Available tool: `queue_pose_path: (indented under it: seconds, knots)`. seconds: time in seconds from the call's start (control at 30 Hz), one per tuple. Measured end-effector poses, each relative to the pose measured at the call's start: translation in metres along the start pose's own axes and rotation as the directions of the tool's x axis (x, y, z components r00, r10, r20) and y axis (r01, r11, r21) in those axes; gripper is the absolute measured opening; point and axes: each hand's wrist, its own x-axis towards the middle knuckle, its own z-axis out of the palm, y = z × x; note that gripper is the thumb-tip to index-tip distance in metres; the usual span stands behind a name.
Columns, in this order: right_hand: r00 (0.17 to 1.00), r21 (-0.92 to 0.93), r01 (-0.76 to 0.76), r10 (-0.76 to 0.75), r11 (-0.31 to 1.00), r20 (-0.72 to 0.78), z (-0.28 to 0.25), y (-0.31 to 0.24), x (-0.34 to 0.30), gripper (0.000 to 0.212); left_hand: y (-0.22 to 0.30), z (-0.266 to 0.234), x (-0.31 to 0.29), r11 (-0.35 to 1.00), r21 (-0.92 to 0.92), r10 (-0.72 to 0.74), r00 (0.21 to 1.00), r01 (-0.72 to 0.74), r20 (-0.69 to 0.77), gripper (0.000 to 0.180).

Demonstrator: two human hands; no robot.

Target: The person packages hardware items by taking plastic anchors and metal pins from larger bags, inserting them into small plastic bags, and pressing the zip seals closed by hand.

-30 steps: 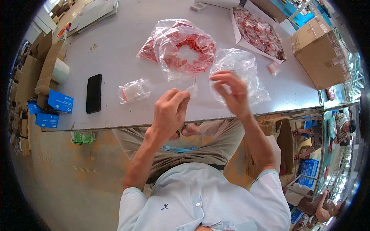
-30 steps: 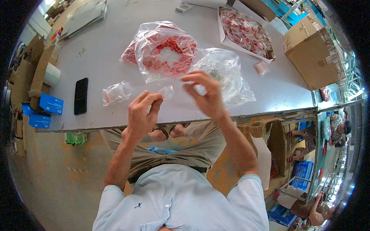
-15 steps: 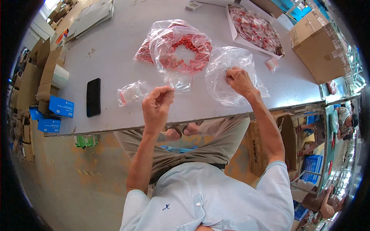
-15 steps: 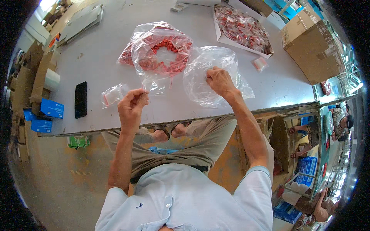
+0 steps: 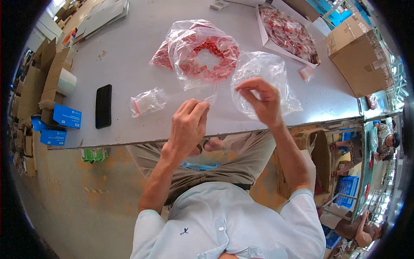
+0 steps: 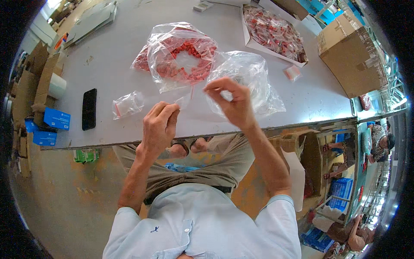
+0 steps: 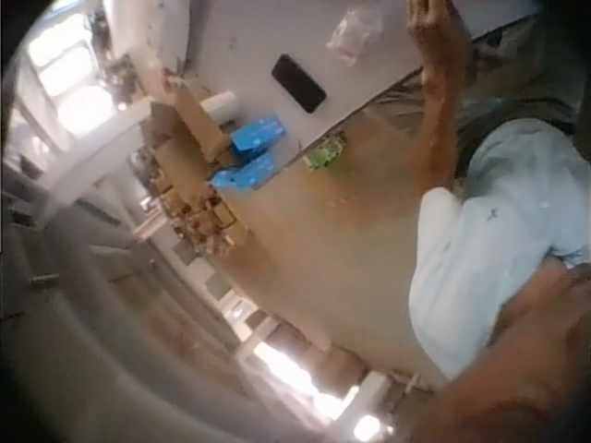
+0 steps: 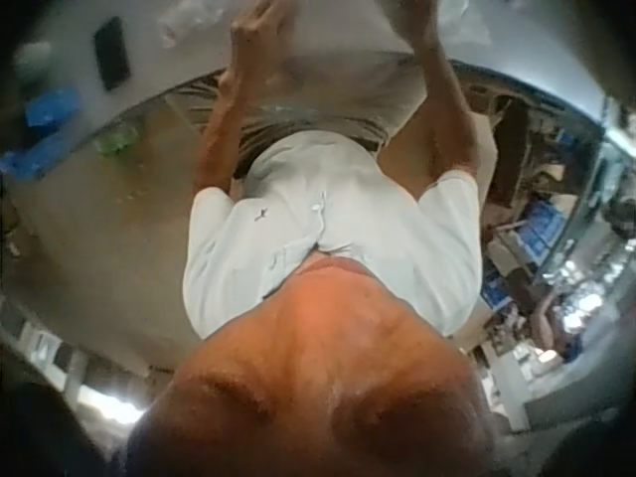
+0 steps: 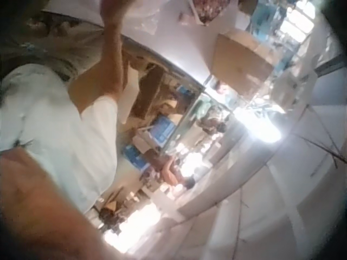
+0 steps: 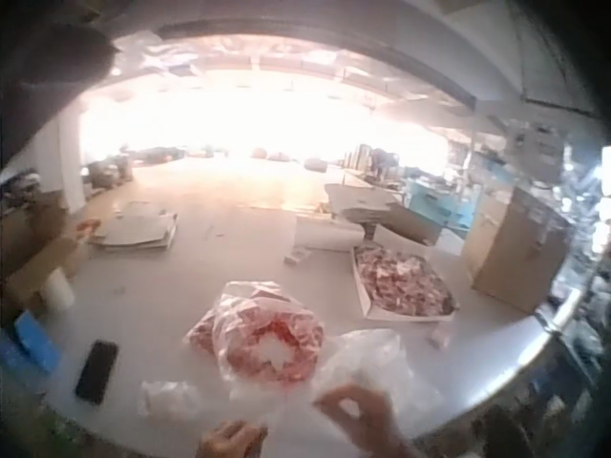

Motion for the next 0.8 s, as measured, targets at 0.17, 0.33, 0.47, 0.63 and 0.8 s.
queue_pose_path:
  seconds: [0.17,0.33,0.47,0.63,0.8]
  knots:
    - [0.961,-0.145,0.268,-0.252,0.953,0.117,0.04,-0.022,0.008,0.015,0.007,-0.006,0.005,0.999,0.007,0.043,0.999,-0.043,0.017,0.012]
    - [0.911,-0.295,0.403,-0.349,0.866,0.22,0.045,-0.02,0.011,0.016,0.008,-0.01,0.004,0.998,-0.011,0.054,0.998,-0.054,0.011,0.012]
    - [0.853,-0.374,0.516,-0.421,0.77,0.31,0.05,-0.024,0.011,0.02,0.002,-0.009,-0.001,0.998,-0.012,0.057,0.998,-0.057,-0.004,0.012]
    - [0.909,-0.362,0.408,-0.337,0.838,0.244,0.046,-0.015,0.03,0.019,-0.016,-0.008,-0.014,1.0,-0.012,-0.001,1.0,0.001,-0.018,0.011]
    - [0.96,-0.524,0.188,-0.042,0.831,0.278,0.04,0.037,0.09,0.012,-0.045,0.014,-0.042,0.993,-0.075,-0.097,0.993,0.092,-0.073,0.009]
